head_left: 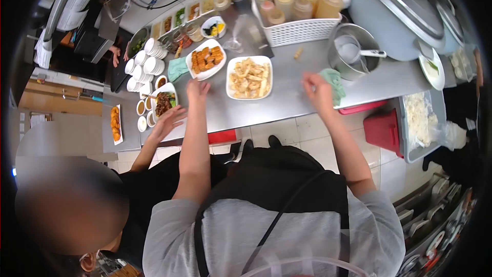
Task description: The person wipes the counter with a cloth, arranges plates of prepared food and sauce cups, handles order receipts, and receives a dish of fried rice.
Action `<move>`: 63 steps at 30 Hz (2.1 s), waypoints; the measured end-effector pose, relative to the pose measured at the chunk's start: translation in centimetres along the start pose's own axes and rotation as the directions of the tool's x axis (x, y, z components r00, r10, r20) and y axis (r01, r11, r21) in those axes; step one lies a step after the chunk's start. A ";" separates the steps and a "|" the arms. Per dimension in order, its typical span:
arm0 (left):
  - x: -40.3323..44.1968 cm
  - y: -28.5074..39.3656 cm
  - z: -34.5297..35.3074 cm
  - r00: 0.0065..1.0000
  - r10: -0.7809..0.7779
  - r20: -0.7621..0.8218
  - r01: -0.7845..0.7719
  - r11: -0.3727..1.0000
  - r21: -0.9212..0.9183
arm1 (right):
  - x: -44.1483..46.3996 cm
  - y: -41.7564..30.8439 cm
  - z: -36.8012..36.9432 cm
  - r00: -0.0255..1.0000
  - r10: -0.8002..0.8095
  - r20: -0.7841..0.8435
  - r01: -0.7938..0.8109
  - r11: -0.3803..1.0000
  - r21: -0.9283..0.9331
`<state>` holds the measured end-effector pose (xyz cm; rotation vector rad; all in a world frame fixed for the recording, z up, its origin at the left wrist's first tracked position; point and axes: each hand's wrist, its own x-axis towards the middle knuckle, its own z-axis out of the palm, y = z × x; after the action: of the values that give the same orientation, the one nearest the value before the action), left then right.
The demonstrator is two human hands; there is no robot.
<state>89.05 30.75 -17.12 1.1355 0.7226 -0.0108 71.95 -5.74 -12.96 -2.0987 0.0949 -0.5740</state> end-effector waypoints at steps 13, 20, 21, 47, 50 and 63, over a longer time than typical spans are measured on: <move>-25.9 -17.5 4.2 0.629 -0.181 0.756 -0.524 0.619 0.584 | -28.7 16.0 -6.4 0.818 0.569 0.084 -0.470 0.744 -0.474; -18.0 -24.4 -2.5 0.680 -0.685 0.261 -0.010 0.348 0.937 | -39.6 25.3 -14.9 0.706 0.703 -0.087 -0.666 0.618 -0.418; -16.2 -25.0 -3.0 0.732 -0.632 0.255 0.102 0.472 0.876 | -40.1 24.6 -16.5 0.552 0.834 -0.003 -0.762 0.503 -0.408; -15.1 -31.4 7.6 0.797 -0.466 0.384 0.493 0.869 0.031 | -49.7 20.0 -26.5 0.430 0.889 -0.157 -0.836 0.327 -0.440; -16.1 -31.4 8.3 0.810 -0.436 0.393 0.495 0.867 -0.058 | -48.8 18.6 -26.5 0.412 0.899 -0.148 -0.838 0.309 -0.450; -16.4 -31.7 6.1 0.802 -0.355 0.482 0.360 0.929 0.084 | -54.3 19.5 -26.9 0.242 0.962 -0.127 -0.846 0.145 -0.514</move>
<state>68.05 5.86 -33.06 0.9136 0.4652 -0.6006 14.94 -22.29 -36.00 -2.0326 1.4732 0.5764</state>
